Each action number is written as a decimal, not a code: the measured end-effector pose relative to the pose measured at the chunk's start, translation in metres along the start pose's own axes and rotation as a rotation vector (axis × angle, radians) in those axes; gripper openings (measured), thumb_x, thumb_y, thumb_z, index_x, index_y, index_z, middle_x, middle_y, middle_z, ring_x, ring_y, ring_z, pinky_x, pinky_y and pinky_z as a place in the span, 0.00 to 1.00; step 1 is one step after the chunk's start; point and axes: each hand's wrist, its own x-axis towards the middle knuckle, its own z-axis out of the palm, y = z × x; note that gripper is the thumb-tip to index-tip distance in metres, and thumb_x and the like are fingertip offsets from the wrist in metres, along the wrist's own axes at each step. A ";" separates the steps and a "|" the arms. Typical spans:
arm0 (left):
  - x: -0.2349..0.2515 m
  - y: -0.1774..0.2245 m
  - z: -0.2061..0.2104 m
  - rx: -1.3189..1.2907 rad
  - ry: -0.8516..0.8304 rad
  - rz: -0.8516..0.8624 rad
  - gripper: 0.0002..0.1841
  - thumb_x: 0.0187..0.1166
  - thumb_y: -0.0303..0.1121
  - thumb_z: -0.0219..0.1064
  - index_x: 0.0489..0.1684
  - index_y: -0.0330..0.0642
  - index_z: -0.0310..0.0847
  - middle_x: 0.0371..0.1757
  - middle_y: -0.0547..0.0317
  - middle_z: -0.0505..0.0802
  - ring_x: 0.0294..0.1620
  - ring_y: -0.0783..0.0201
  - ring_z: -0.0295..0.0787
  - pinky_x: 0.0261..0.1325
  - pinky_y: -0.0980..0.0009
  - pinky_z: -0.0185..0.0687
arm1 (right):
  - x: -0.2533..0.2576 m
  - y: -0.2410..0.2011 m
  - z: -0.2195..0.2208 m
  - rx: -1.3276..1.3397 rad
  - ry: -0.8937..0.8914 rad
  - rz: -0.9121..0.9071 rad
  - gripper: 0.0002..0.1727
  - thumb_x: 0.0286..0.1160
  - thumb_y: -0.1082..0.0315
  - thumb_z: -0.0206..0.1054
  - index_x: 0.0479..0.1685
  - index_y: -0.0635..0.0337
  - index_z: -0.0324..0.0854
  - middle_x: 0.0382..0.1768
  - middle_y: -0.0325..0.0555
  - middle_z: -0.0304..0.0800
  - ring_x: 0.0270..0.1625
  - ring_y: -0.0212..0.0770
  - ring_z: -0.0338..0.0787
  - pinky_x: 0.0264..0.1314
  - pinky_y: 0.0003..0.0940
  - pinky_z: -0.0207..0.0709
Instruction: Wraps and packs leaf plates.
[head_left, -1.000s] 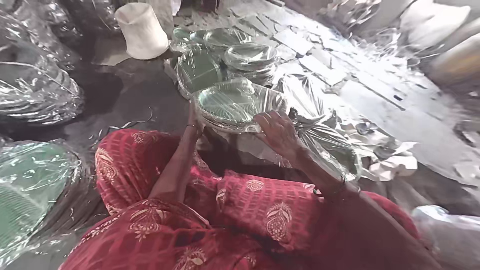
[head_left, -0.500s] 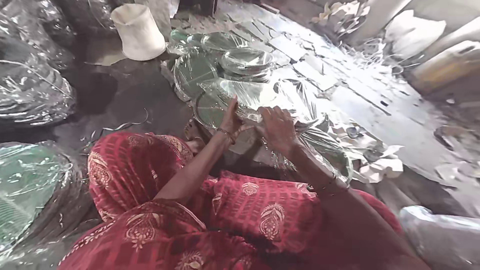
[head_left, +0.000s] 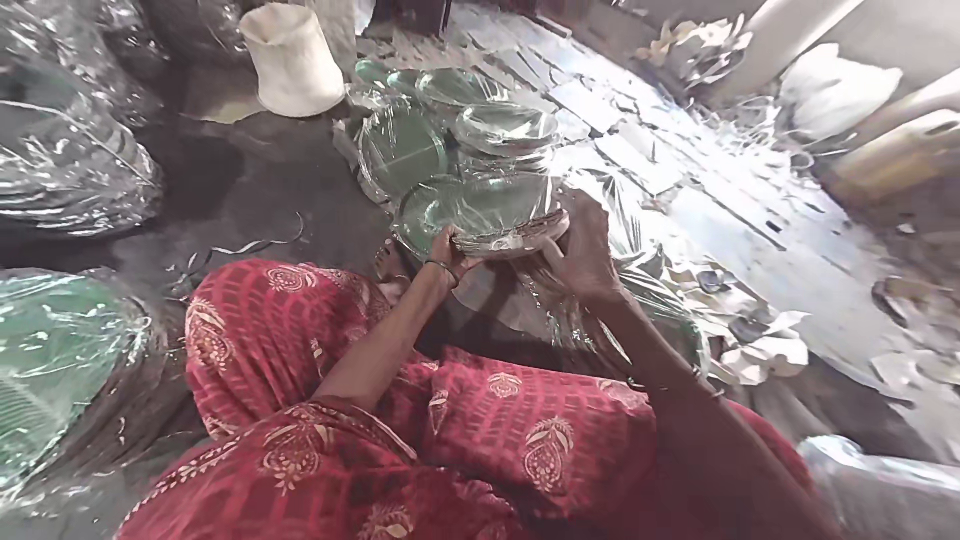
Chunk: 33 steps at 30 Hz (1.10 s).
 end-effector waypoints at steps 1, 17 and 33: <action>0.005 0.000 -0.002 0.001 0.007 0.019 0.16 0.82 0.38 0.51 0.63 0.43 0.69 0.55 0.49 0.84 0.51 0.55 0.85 0.51 0.56 0.86 | -0.001 -0.001 0.003 0.101 0.041 0.069 0.28 0.74 0.71 0.68 0.76 0.66 0.75 0.74 0.66 0.77 0.74 0.60 0.80 0.77 0.54 0.74; 0.023 -0.005 0.011 -0.176 -0.084 0.150 0.10 0.82 0.33 0.52 0.55 0.40 0.70 0.48 0.47 0.85 0.46 0.52 0.86 0.50 0.51 0.86 | -0.018 -0.021 0.027 0.147 0.087 -0.009 0.12 0.81 0.68 0.67 0.55 0.68 0.85 0.50 0.64 0.85 0.44 0.54 0.89 0.45 0.46 0.86; 0.011 -0.004 0.024 -0.187 -0.022 0.094 0.14 0.82 0.32 0.54 0.61 0.35 0.69 0.53 0.39 0.85 0.51 0.45 0.87 0.56 0.46 0.86 | -0.006 -0.002 0.015 -0.030 0.074 -0.264 0.13 0.78 0.77 0.63 0.53 0.63 0.91 0.50 0.64 0.87 0.50 0.59 0.90 0.55 0.50 0.86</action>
